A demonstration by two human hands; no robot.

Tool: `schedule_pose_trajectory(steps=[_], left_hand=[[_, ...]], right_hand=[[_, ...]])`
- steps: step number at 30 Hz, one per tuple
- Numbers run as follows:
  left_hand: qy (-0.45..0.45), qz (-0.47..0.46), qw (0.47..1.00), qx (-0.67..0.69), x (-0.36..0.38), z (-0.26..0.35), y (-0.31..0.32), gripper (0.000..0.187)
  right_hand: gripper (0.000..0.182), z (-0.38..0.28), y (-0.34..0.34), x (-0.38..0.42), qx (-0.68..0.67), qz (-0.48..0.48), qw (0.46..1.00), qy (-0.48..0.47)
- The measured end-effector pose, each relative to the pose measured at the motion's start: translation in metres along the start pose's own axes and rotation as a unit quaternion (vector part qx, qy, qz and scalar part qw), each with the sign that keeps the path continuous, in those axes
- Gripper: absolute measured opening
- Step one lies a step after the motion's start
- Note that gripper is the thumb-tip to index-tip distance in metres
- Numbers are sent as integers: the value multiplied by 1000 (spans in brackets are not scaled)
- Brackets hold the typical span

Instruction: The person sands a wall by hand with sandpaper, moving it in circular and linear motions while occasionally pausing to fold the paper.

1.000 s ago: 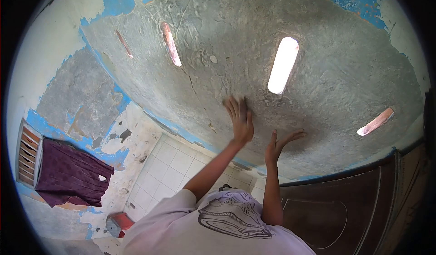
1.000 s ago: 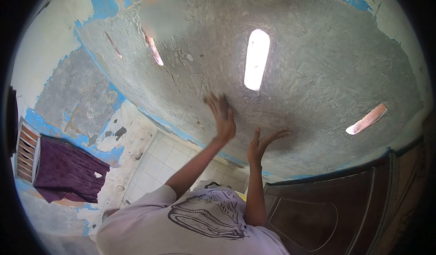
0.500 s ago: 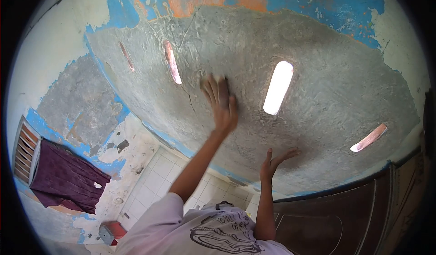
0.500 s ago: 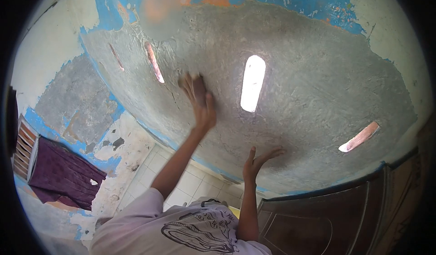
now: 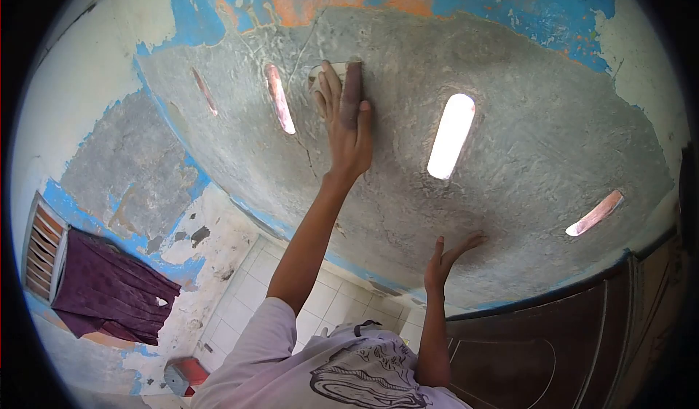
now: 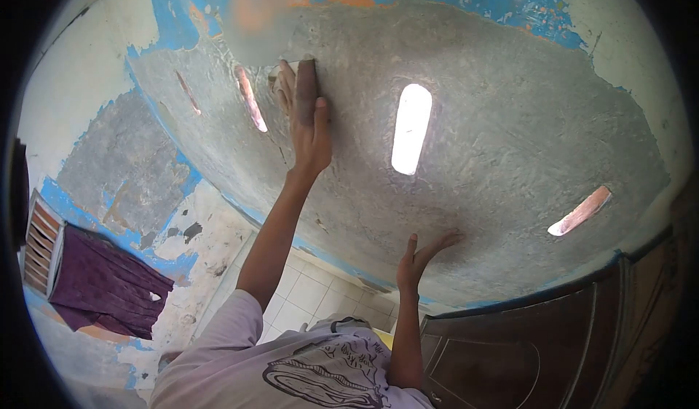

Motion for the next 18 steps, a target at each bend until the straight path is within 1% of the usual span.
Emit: schedule_pose_trajectory(steps=[2,3,4,6,7,8,11,13,15,17,18], left_hand=[[13,1,999,-48,12,-3,9,59],[-8,0,999,-38,36,-5,15,59],[-29,-2,999,-29,77,-7,23,59],[-107,-37,993,-32,181,-13,49,61],[-138,-75,988,2,230,-9,53,62],[-166,-112,979,38,255,-6,55,63],[-170,-68,982,37,216,1,52,63],[-143,-41,989,1,131,2,36,70],[-83,-1,997,10,53,7,20,69],[-55,-21,998,-7,12,15,10,68],[-44,-30,998,-17,5,17,9,68]], right_hand=[[95,-2,0,2,-2,-6,1000,8],[95,-3,-3,2,0,-8,1000,13],[94,-1,-5,2,-2,-12,1000,14],[93,3,-7,3,-11,-19,1000,17],[92,4,-8,7,-16,-22,999,17],[92,4,-8,7,-22,-22,999,15],[90,1,-13,4,-19,-20,1000,-4],[89,-1,-12,3,-11,-10,1000,-11],[89,0,-6,3,-2,7,1000,-11],[89,-2,-1,4,0,23,1000,-13],[89,-3,0,4,3,29,999,-13]])
Point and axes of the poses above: each hand's wrist, its own x-axis away from the middle knuckle, its own y-axis out of the palm, z = x × y, the point moved 3 cm from there along -x, towards the middle knuckle, and after that the axes turned 5 degrees about z, right-handed, at the moved point
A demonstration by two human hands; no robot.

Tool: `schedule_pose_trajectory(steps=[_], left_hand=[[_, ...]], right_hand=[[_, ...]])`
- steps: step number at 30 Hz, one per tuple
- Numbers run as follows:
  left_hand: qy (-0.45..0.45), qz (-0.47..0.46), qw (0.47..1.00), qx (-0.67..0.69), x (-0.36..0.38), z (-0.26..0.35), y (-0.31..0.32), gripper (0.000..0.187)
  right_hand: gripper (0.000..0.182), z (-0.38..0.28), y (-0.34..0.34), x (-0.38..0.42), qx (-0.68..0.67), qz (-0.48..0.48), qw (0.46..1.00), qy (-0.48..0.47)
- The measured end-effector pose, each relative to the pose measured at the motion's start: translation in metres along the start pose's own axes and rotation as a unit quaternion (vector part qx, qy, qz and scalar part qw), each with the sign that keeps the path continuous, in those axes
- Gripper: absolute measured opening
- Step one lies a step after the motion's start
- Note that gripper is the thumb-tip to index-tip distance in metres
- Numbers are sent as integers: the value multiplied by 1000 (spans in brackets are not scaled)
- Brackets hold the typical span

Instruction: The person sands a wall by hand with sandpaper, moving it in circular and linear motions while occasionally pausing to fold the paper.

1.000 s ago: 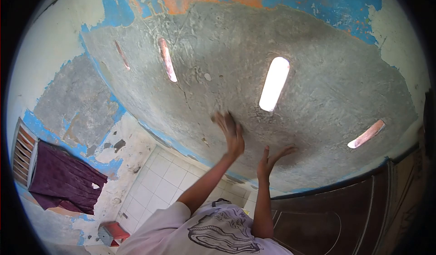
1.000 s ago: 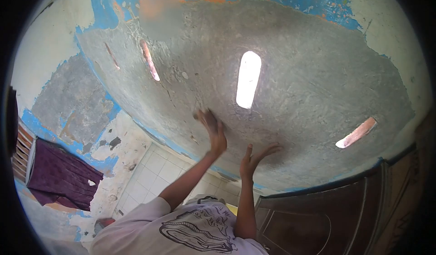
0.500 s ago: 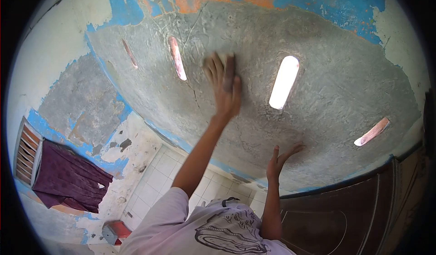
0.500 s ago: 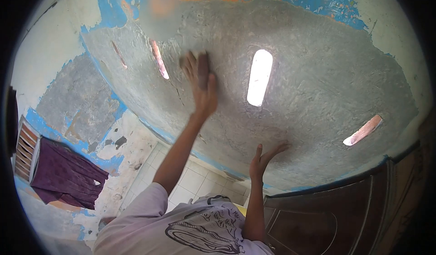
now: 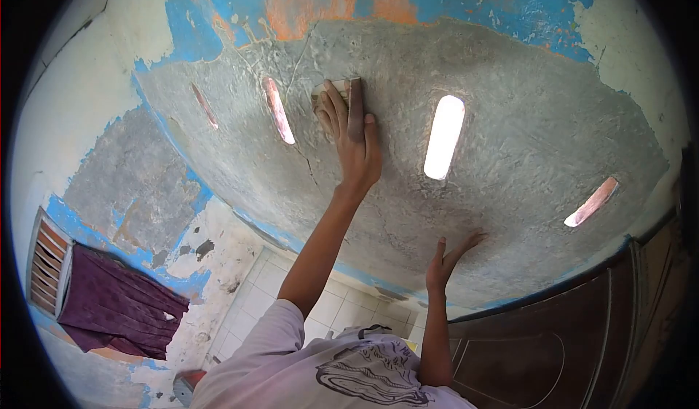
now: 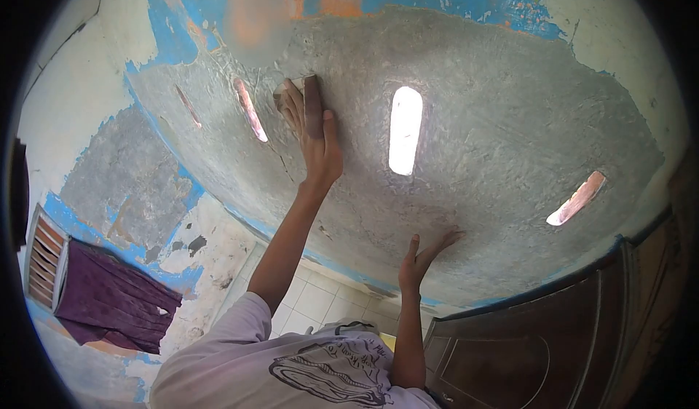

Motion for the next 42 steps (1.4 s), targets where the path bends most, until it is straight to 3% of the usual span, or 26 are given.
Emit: schedule_pose_trajectory(steps=[3,5,7,9,11,13,16,18,21,24,26,29,34,36,39,42], left_hand=[[10,-12,999,-45,48,-18,18,66],[-44,12,999,-26,132,-33,41,60],[-155,-94,983,-22,246,-60,74,62],[-134,-128,983,14,269,-65,58,63],[-102,-96,990,26,244,-75,64,63],[-79,-21,997,-4,167,-61,45,63],[-42,20,999,-22,37,-29,5,65],[-26,35,999,-20,9,-24,-1,63],[-21,39,999,-30,18,-29,4,61],[-42,19,998,-43,127,-55,39,62],[-123,-55,991,6,204,-62,51,64],[-141,-29,989,34,201,-63,50,65],[-15,15,998,-55,27,-41,4,62],[0,12,999,-47,-6,-33,-7,62],[3,-9,1000,-26,16,-36,-7,61],[-39,-24,999,0,118,-59,18,62]], right_hand=[[88,-2,1,-2,-5,12,1000,-14],[89,5,4,-3,-14,25,1000,-12],[89,5,11,1,-27,39,999,6],[89,3,16,-1,-42,61,997,31],[88,4,16,-5,-39,65,997,31],[88,4,20,0,-31,70,997,33],[86,4,23,2,-26,86,995,35],[86,-4,27,0,-49,100,993,45],[86,-14,29,2,-66,109,991,48],[88,-26,34,3,-82,117,989,42],[88,-28,34,10,-68,102,991,53],[87,-31,35,8,-68,93,992,45],[86,-39,35,12,-45,127,990,36],[84,-46,38,10,-42,136,989,33],[82,-54,41,12,-81,115,990,3],[79,-53,43,21,-87,101,991,3]])
Point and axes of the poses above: each hand's wrist, its own x-axis away from the middle knuckle, its own y-axis out of the palm, z = x × y, the point moved 3 cm from there along -x, towards the middle knuckle, and after that the axes turned 5 degrees about z, right-handed, at the moved point
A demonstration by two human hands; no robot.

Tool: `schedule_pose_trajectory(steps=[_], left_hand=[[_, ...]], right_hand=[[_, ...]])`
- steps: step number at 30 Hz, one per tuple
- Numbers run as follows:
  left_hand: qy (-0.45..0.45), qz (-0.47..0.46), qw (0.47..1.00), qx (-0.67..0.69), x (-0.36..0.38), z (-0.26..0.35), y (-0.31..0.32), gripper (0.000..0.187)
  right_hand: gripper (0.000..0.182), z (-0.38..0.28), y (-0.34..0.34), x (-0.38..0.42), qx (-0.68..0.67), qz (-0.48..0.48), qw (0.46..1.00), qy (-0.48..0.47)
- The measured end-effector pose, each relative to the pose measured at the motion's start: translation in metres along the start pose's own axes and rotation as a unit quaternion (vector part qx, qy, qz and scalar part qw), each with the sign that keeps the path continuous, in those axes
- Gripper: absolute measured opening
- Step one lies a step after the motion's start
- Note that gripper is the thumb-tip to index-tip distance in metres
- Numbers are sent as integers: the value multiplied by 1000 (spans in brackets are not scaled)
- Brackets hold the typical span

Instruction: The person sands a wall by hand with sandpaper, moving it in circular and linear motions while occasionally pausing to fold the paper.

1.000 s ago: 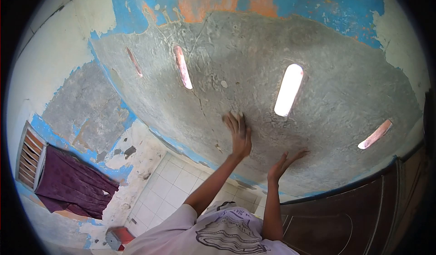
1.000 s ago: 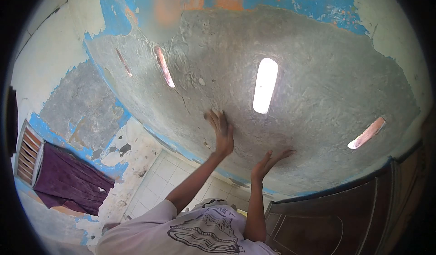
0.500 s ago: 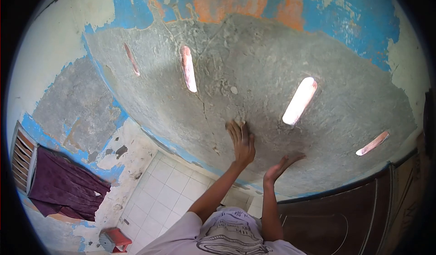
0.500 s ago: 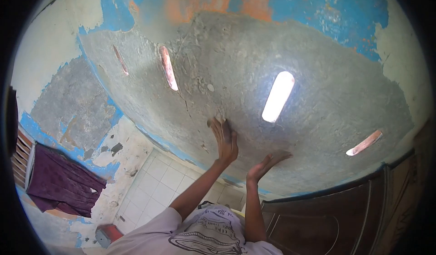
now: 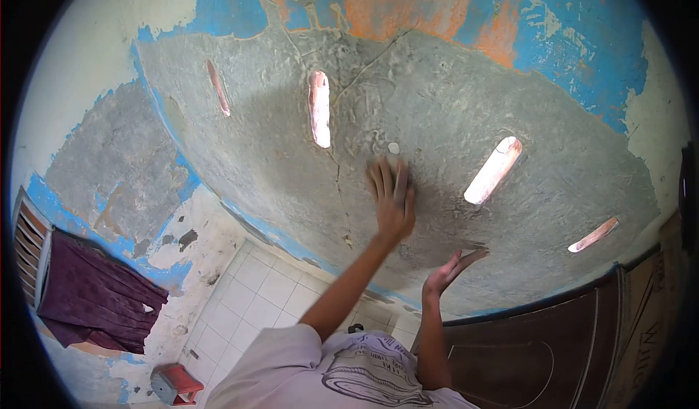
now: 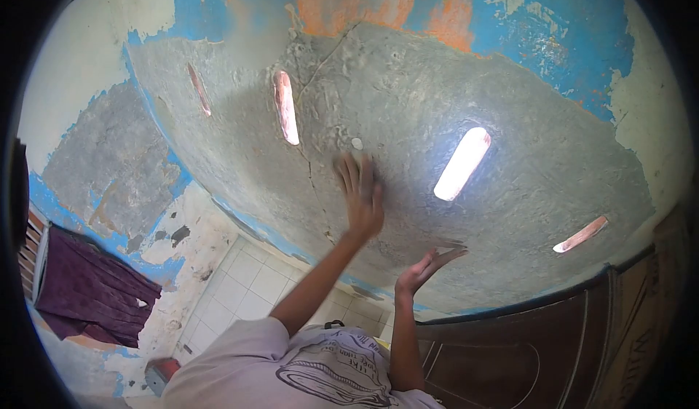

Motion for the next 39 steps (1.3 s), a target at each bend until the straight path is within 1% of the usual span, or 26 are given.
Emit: schedule_pose_trajectory(steps=[2,3,5,6,8,10,12,13,16,18,19,21,22,23,24,25,27,28,30,31,33,34,36,37,38,39], left_hand=[[-65,-60,996,25,83,-23,26,62],[-69,-60,995,31,87,-24,22,60],[-78,-54,994,50,86,-26,23,57],[-56,-33,997,42,69,-22,20,57],[-18,7,1000,20,0,-6,-4,56],[-4,14,1000,19,-66,17,-32,55],[8,8,1000,29,-98,27,-43,55],[13,4,999,33,-101,29,-45,54],[24,-35,998,47,-58,10,-37,56],[-23,-55,997,39,18,-13,-12,55],[-47,-66,996,33,42,-20,-6,55],[-60,-74,994,56,44,-15,-11,55],[-67,-75,993,69,38,-7,-16,55],[-45,-51,995,72,24,-3,-19,55],[-24,-26,997,74,-8,3,-25,55],[-3,-1,997,75,-38,9,-33,54],[19,-6,997,77,-89,25,-48,58],[31,-11,996,78,-99,29,-52,60],[26,-1,996,90,-90,24,-48,55],[23,5,995,97,-81,19,-43,54],[11,-16,998,66,-24,-2,-25,54],[6,-27,998,50,7,-10,-18,54],[-51,-84,993,68,50,-9,-15,58],[-78,-110,988,76,58,-9,-12,59],[-57,-78,993,69,53,-13,-5,59],[-37,-49,996,62,28,-7,-6,59]], right_hand=[[77,19,0,5,7,2,999,53],[76,21,-2,8,13,5,997,78],[74,21,-8,8,40,-4,996,78],[73,17,-10,4,55,-10,996,76],[73,13,-14,0,46,-3,995,83],[73,8,-15,1,31,-5,995,94],[73,1,-15,1,7,-10,994,104],[73,2,-15,2,6,-15,995,102],[72,12,-21,15,5,-28,994,108],[72,28,-23,22,-3,-30,992,123],[72,28,-25,26,14,-42,992,122],[72,22,-24,21,46,-65,990,113],[73,14,-22,13,44,-70,992,96],[73,5,-22,2,43,-76,993,80],[74,-4,-22,-7,43,-84,993,65],[76,-11,-21,-16,41,-81,992,87],[79,-21,-16,-30,32,-73,988,131],[81,-16,-12,-34,19,-76,988,133],[84,0,-10,-36,-3,-79,987,138],[84,-2,-12,-31,16,-80,988,131],[84,-6,-12,-27,52,-80,989,109],[83,-11,-13,-26,46,-86,989,112],[82,-18,-19,-21,36,-99,987,121],[81,-17,-20,-22,18,-107,986,124],[80,-14,-23,-23,-1,-115,985,128],[79,-12,-26,-22,-17,-122,983,133]])
Point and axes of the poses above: each hand's wrist, its own x-axis away from the middle knuckle, its own y-axis out of the palm, z = x × y, the point moved 3 cm from there along -x, towards the middle knuckle, and after that the axes turned 5 degrees about z, right-handed, at the moved point
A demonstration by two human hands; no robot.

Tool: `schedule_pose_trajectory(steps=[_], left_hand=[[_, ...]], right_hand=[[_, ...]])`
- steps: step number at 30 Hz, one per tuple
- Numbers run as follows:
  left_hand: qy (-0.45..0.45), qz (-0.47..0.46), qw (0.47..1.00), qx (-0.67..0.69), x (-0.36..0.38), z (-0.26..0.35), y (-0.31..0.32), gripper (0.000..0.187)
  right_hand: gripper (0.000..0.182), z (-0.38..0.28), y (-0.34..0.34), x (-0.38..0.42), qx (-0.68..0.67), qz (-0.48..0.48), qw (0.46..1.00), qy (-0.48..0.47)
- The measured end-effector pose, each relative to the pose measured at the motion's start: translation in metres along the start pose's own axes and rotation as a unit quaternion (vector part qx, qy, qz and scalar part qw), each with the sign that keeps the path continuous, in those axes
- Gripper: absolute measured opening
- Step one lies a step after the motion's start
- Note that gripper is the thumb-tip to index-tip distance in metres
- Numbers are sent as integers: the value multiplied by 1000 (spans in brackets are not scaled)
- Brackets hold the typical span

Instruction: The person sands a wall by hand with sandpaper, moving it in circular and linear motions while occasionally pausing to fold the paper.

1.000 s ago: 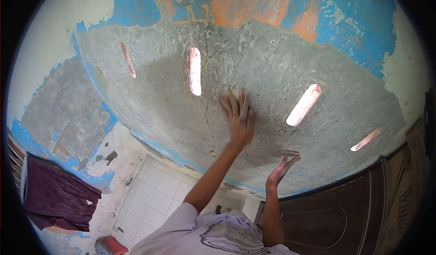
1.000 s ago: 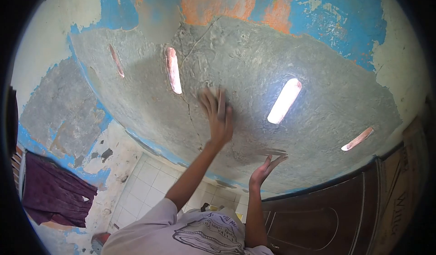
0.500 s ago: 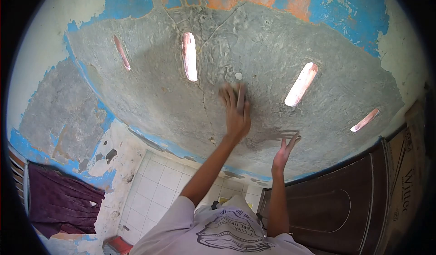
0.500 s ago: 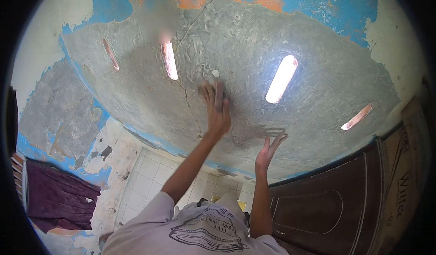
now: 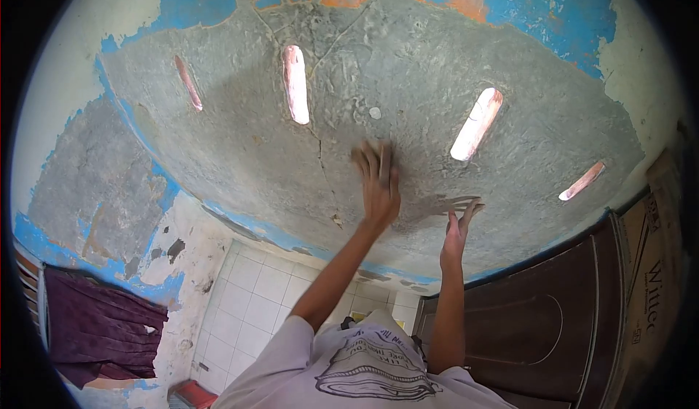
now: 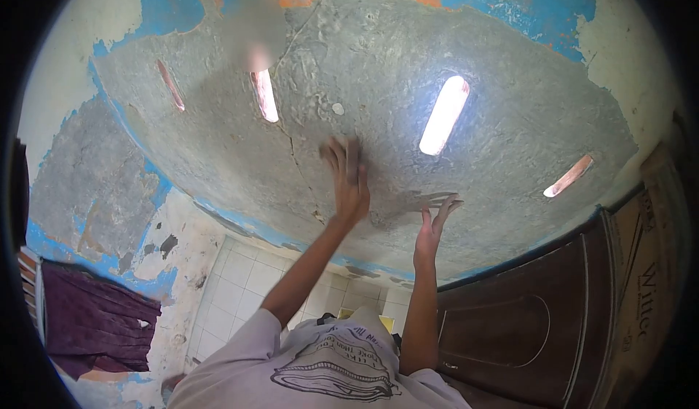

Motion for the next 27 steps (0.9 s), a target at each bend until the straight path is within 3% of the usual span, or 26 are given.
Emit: schedule_pose_trajectory(steps=[4,8,11,13,15,18,23,25,27], left_hand=[[78,77,994,-9,-125,52,-44,59],[111,104,988,-12,-148,56,-49,56],[73,80,993,-48,-71,24,-17,57],[28,27,998,-55,26,-14,33,58],[-9,-134,990,-46,129,-44,73,59],[-15,-161,986,-38,156,-51,79,60],[70,64,994,-54,-36,25,14,63],[95,78,992,-17,-106,58,-20,61],[111,90,990,-1,-131,73,-25,60]], right_hand=[[79,3,-9,1,-36,-28,999,18],[79,-1,-6,1,-85,-31,996,26],[79,-1,-7,2,-41,-22,999,16],[80,4,-7,3,-21,-17,1000,3],[81,10,-5,4,-18,-14,1000,-21],[83,17,-7,1,32,-16,998,-48],[84,22,-8,2,14,-33,999,-30],[84,20,-9,1,-4,-37,999,-32],[84,19,-12,1,-32,-47,998,-28]])
Point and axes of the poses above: each hand's wrist, its own x-axis away from the middle knuckle, its own y-axis out of the palm, z = x × y, the point moved 3 cm from there along -x, towards the middle knuckle, and after that the axes turned 5 degrees about z, right-handed, at the moved point
